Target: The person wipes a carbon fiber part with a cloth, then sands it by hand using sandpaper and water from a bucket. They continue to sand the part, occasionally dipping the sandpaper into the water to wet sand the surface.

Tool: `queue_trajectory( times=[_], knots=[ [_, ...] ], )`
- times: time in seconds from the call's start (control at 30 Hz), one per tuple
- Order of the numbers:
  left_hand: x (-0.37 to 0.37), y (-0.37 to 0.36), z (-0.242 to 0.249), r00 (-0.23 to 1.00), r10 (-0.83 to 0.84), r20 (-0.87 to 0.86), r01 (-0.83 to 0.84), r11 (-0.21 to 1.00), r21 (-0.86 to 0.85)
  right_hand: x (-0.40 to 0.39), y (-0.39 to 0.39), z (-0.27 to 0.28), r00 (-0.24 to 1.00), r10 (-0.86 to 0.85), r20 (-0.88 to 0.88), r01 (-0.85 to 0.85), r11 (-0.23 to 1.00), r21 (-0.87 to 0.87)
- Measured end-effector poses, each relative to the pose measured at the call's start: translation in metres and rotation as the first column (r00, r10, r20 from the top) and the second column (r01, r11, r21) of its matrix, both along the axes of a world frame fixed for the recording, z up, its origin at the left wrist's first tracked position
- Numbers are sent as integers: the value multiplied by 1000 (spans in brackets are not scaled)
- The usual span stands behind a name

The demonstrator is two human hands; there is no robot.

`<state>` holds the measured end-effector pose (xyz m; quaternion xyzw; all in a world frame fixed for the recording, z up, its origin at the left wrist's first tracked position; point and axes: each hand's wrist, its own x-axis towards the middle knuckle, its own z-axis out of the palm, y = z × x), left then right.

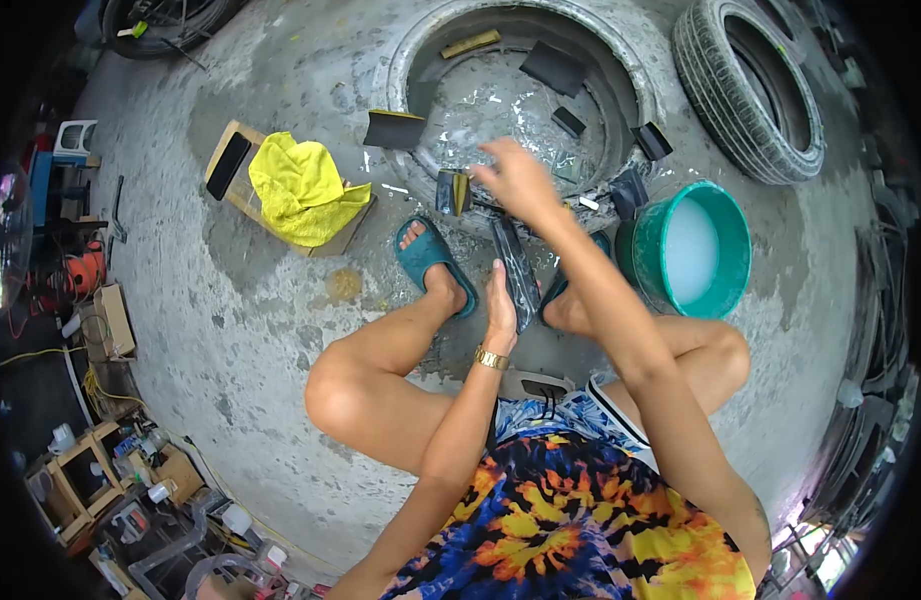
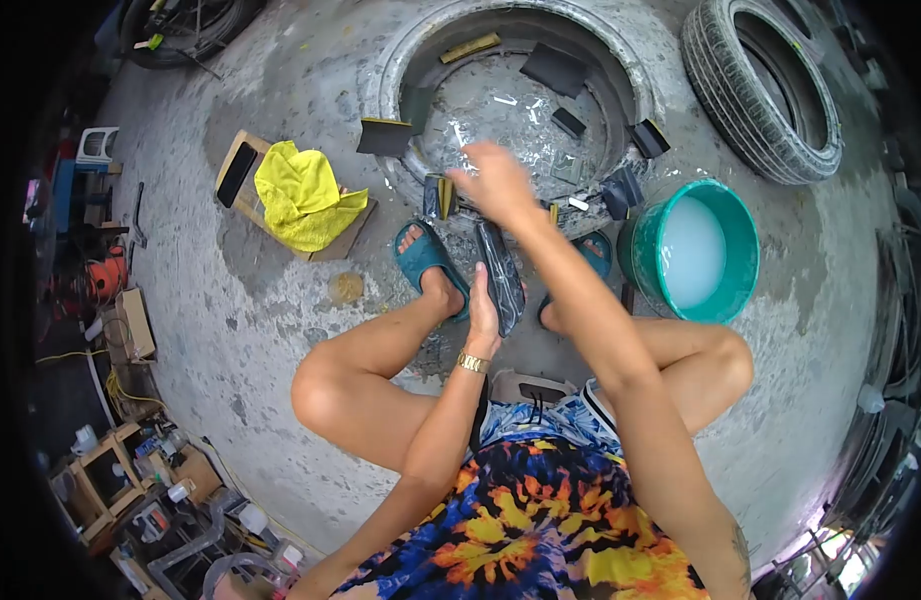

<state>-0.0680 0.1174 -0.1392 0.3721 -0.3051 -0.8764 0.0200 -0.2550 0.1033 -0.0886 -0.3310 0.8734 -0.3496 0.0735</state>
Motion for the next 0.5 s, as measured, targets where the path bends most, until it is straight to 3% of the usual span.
queue_trajectory(
  times=[0.07,0.1,0.17,0.2,0.27,0.3,0.33,0.37,0.43,0.5],
  knots=[
    [-4,-1,7,997,61,49,-56,995,-84,18,-45,-22,991,-21,-135,41,988,149],
    [-6,2,9,987,127,95,-110,980,-166,19,-56,-30,990,-35,-137,57,986,157],
    [-4,1,3,988,146,59,-135,978,-161,17,-52,-42,990,90,-107,-55,954,295],
    [-6,0,6,984,173,53,-161,971,-175,13,-38,-35,992,69,-107,-32,949,315],
    [1,-11,8,1000,3,25,-2,1000,-21,1,-13,2,961,-33,274,28,999,25],
    [-3,-9,7,998,48,37,-45,997,-69,-5,16,14,971,-35,236,85,975,-206],
    [-3,-11,8,998,38,49,-36,999,-31,-12,53,33,991,-102,84,121,955,-270],
    [-2,-11,6,999,24,33,-23,1000,-21,-6,94,79,963,-240,123,263,937,-229],
    [0,-10,2,999,15,29,-15,1000,-15,-12,183,94,887,-463,-7,447,860,-248],
    [1,-8,-2,997,51,55,-51,999,-4,-30,278,64,748,-623,-229,624,778,-77]
  ],
)
